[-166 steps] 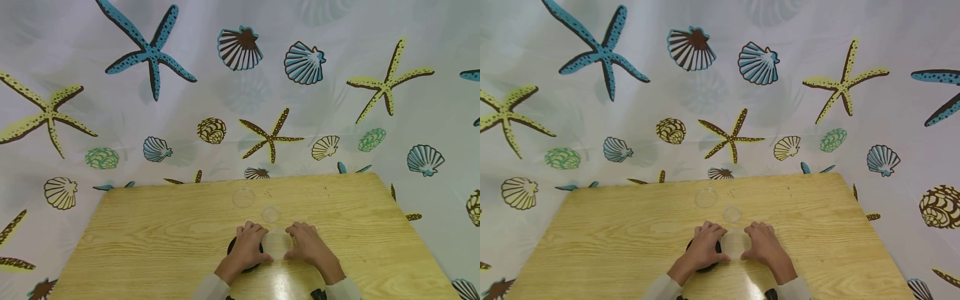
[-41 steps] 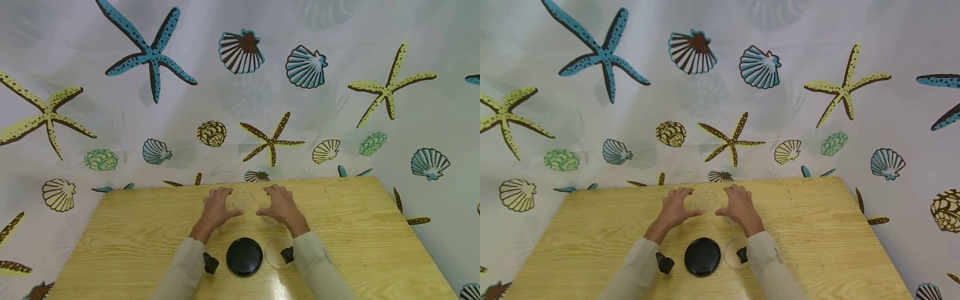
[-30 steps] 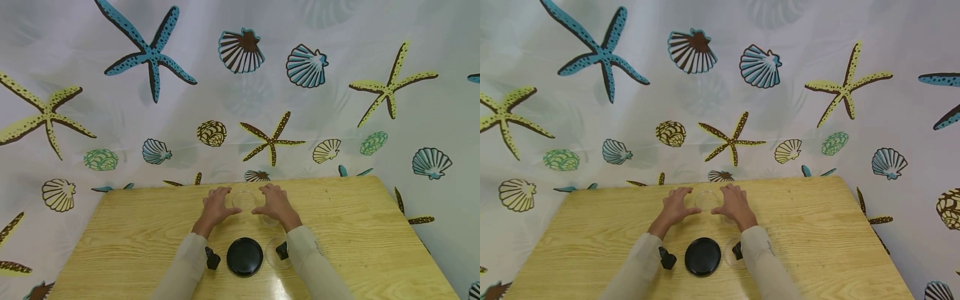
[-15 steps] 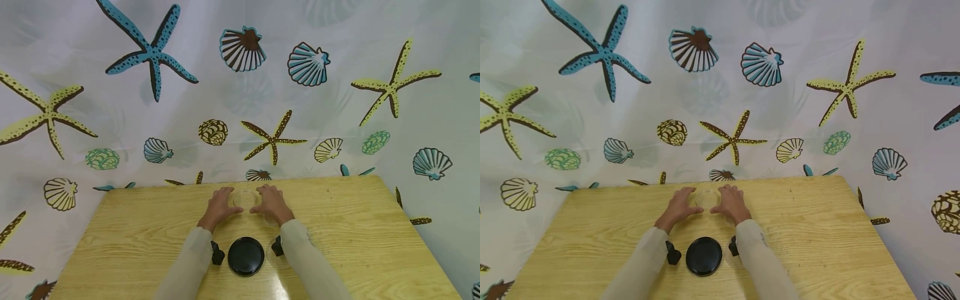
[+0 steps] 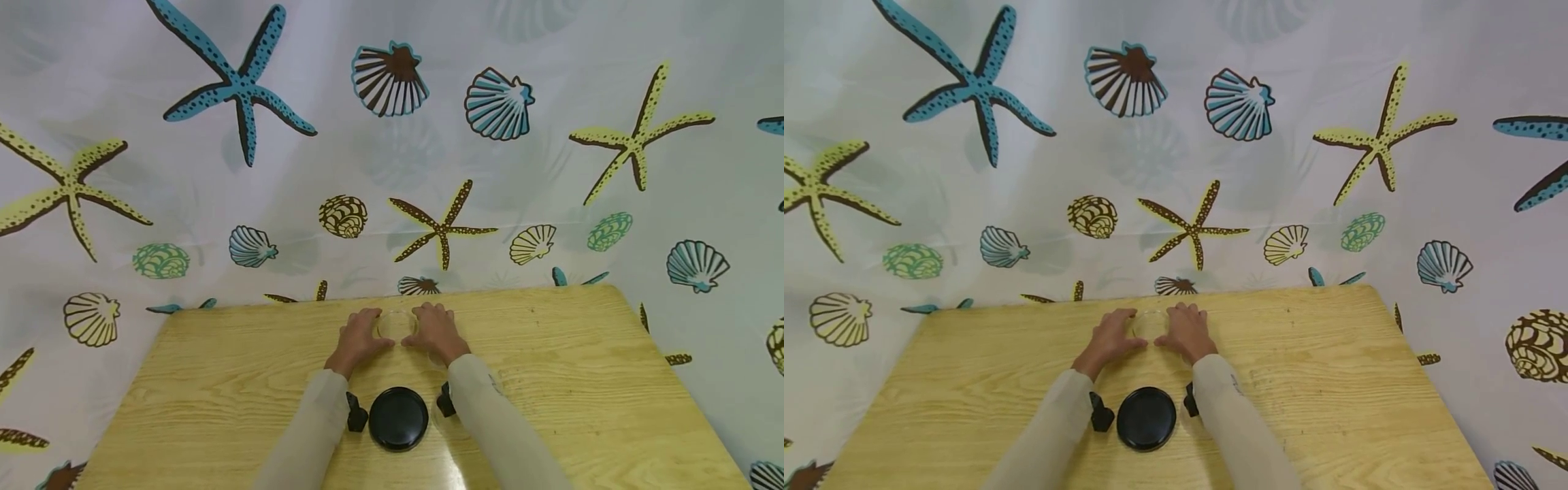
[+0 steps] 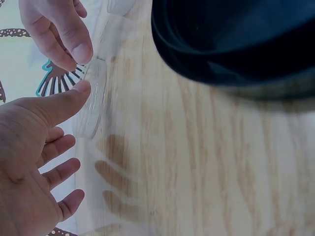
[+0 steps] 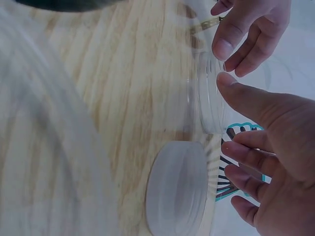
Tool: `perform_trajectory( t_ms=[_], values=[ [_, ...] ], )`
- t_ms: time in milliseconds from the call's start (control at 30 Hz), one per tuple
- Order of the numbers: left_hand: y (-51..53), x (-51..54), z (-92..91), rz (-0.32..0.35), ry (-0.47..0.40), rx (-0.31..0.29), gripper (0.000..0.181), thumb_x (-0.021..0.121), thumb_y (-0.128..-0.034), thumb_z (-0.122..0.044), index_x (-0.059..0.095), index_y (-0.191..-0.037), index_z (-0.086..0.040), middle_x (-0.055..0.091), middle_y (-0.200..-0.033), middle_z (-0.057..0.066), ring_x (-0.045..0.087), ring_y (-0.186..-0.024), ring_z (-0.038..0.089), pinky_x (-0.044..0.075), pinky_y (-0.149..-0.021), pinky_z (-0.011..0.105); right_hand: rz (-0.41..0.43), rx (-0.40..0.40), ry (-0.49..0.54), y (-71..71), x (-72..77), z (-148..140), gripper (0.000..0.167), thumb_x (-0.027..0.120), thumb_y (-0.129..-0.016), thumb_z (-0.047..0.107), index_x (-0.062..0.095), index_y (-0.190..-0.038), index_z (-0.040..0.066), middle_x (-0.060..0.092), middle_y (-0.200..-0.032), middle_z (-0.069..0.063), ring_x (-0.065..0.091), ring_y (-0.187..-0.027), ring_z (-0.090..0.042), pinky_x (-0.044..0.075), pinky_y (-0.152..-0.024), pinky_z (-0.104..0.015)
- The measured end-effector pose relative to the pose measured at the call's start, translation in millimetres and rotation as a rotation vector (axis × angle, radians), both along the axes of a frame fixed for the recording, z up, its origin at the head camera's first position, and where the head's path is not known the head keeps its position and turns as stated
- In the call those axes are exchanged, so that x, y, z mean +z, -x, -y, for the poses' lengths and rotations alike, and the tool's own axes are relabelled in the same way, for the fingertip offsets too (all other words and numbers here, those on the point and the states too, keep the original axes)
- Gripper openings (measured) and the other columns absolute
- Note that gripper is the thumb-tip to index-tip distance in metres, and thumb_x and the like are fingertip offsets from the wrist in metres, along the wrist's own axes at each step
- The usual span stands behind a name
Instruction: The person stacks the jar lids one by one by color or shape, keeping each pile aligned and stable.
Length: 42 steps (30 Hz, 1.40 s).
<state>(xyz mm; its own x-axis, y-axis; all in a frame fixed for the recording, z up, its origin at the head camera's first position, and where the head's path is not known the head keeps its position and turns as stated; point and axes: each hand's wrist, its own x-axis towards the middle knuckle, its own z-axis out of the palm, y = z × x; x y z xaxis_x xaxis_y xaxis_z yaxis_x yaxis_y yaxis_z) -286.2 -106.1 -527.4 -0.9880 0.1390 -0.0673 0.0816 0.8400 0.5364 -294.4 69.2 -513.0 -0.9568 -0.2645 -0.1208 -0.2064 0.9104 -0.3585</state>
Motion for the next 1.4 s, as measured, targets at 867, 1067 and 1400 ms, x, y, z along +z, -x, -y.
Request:
perform_trajectory(
  t_ms=[867, 1067, 1400],
  values=[
    [2.1, -7.8, 4.6, 0.001, -0.023, 0.027, 0.061, 0.075, -0.0816, -0.031, 0.052, -0.133, -0.009, 0.055, -0.131, 0.012, 0.045, -0.122, 0.033, 0.034, -0.098, 0.057, -0.007, -0.030, 0.034, 3.4, -8.1, 9.0, 0.051, 0.077, -0.079, 0.033, 0.063, -0.120, 0.008, 0.062, -0.108, -0.009, 0.051, -0.098, -0.028, 0.037, -0.091, -0.045],
    [1.0, -7.7, 3.3, -0.013, -0.026, 0.030, 0.058, 0.075, -0.0812, -0.030, 0.055, -0.130, -0.008, 0.057, -0.126, 0.011, 0.047, -0.117, 0.031, 0.036, -0.095, 0.055, 0.010, -0.037, 0.044, 4.7, -7.2, 9.1, 0.049, 0.079, -0.077, 0.031, 0.065, -0.118, 0.008, 0.063, -0.109, -0.010, 0.051, -0.098, -0.028, 0.036, -0.090, -0.044],
    [0.1, -9.2, 4.3, -0.013, -0.031, 0.035, 0.056, 0.076, -0.0808, -0.030, 0.056, -0.128, -0.008, 0.059, -0.124, 0.011, 0.049, -0.114, 0.031, 0.035, -0.095, 0.056, 0.013, -0.045, 0.067, 5.7, -6.8, 8.9, 0.046, 0.079, -0.077, 0.032, 0.066, -0.114, 0.009, 0.066, -0.104, -0.007, 0.053, -0.098, -0.028, 0.036, -0.086, -0.042]
  ],
)
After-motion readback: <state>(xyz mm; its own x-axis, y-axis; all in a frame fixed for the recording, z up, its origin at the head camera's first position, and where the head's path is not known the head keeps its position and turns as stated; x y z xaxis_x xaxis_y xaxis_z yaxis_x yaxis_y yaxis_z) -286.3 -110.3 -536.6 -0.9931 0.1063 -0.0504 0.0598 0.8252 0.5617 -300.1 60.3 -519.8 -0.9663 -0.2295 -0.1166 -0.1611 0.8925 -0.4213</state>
